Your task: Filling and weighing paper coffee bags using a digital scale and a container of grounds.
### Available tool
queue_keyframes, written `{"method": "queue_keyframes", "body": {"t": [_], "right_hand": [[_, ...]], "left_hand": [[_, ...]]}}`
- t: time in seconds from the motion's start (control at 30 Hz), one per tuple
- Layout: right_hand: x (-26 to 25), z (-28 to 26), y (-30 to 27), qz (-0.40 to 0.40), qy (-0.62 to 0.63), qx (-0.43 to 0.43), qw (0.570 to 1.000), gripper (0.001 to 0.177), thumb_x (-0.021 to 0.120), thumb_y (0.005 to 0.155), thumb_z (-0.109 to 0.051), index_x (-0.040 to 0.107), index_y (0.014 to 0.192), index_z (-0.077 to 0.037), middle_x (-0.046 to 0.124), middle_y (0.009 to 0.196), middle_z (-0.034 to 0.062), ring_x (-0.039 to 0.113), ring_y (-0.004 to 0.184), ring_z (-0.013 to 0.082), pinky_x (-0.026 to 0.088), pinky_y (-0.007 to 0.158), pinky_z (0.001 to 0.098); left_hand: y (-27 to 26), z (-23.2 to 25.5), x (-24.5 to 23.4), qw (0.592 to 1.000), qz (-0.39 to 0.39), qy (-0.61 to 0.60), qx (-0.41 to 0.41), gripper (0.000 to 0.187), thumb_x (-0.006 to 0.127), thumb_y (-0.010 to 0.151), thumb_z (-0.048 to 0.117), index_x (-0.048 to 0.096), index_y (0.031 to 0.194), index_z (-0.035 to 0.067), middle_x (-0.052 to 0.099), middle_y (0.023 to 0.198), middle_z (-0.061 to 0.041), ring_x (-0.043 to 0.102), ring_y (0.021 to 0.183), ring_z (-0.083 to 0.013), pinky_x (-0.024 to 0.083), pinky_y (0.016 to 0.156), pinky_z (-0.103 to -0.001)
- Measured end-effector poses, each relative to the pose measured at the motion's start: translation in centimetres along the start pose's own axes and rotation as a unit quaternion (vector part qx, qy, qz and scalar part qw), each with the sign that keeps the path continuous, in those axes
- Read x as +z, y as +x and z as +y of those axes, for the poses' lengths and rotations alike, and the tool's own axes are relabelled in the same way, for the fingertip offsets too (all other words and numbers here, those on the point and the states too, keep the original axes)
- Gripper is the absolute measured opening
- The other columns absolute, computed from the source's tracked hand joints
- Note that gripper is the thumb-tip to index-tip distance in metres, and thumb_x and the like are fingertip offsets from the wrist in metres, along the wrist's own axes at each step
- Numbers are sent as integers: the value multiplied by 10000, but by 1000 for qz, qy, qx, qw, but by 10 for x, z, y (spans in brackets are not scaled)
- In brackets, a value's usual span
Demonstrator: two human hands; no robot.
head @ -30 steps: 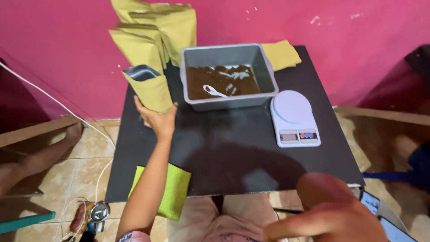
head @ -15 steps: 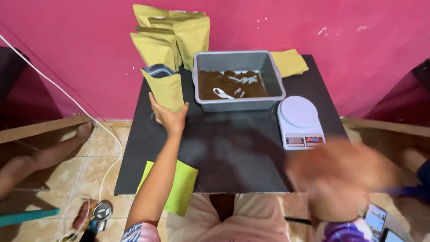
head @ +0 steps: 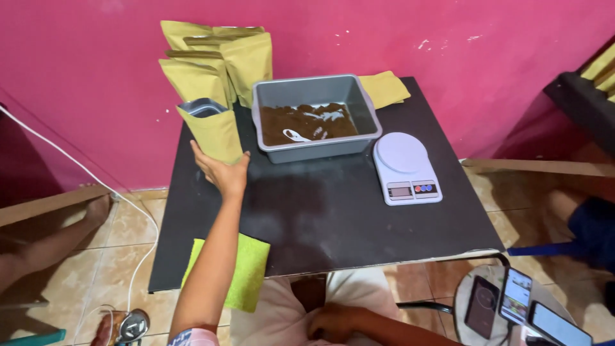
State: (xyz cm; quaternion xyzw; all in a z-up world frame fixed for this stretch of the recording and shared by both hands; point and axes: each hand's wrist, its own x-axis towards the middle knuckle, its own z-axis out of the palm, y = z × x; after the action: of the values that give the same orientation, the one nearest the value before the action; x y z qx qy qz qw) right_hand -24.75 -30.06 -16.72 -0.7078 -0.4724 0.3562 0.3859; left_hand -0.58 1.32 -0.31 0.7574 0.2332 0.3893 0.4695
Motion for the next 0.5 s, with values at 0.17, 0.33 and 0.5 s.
{"method": "queue_keyframes", "body": {"t": [0.17,0.33,0.5], "right_hand": [[-21,-44,-6,-174,-94,-48,979,476,615,709,-430,669,1083,-140,679,1270,128,634,1175,395,483,968,532],[-14,-10,0,-77,-32,-140,987,363,528,904,-262,627,1221,-113,648,1335,126,652,1161,363,521,987,460],[-33,-3,1,-98,-31,-16,995,552,610,679,25,698,1212,-88,684,1343,80,658,1240,253,515,1045,340]], "left_hand": [[-3,10,-7,1000,-12,-8,-13,1280,968,658,150,94,1592,174,299,1611,-223,302,1486,-465,276,1086,-695],[-2,15,-9,1000,-12,-13,-8,1274,967,667,152,92,1593,177,285,1606,-220,309,1478,-474,272,1089,-697],[-3,11,-9,1000,-12,-8,1,1273,970,667,148,97,1592,174,285,1605,-218,309,1476,-476,274,1083,-706]]}}
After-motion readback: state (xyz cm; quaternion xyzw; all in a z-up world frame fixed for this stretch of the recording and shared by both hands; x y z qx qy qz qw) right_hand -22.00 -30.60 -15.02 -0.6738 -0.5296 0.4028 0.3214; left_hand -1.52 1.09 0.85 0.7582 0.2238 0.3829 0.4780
